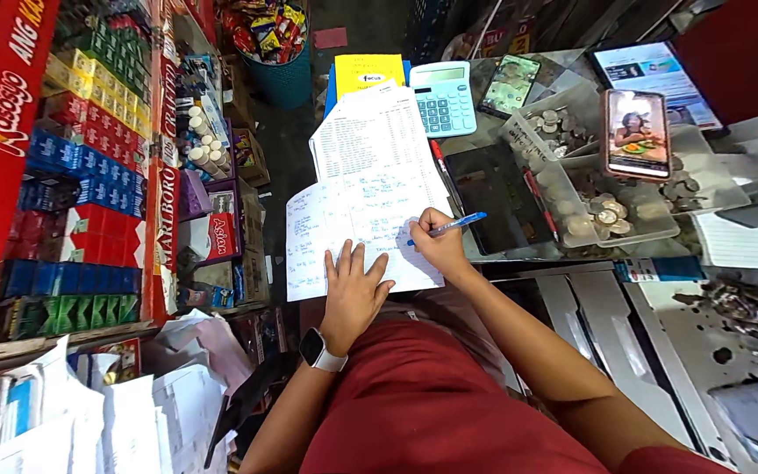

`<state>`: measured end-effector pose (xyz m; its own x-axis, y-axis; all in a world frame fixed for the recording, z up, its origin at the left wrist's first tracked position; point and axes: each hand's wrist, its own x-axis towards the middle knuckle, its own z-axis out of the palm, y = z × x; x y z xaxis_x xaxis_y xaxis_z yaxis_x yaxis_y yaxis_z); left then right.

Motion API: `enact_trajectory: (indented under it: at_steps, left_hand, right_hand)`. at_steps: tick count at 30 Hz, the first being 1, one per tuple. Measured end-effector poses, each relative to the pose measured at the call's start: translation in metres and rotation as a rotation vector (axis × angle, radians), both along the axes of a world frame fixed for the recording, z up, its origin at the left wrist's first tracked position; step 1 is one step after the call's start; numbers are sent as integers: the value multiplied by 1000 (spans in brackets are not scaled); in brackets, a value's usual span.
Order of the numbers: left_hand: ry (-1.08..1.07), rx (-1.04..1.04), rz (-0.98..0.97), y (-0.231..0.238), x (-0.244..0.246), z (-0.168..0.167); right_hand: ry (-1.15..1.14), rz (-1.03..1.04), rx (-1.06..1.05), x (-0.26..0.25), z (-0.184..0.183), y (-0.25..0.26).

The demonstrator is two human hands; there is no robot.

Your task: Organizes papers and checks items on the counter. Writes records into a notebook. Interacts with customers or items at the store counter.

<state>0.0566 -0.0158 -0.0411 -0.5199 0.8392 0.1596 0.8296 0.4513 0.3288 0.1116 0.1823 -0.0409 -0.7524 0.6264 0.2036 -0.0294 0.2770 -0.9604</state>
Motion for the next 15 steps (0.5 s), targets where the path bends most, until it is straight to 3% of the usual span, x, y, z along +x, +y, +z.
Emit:
enact_trajectory:
  at_steps: [15]
  left_hand:
    - [93,-103,-2,23,24,21]
  right_hand:
    - [20,9,-27,1,-2,-1]
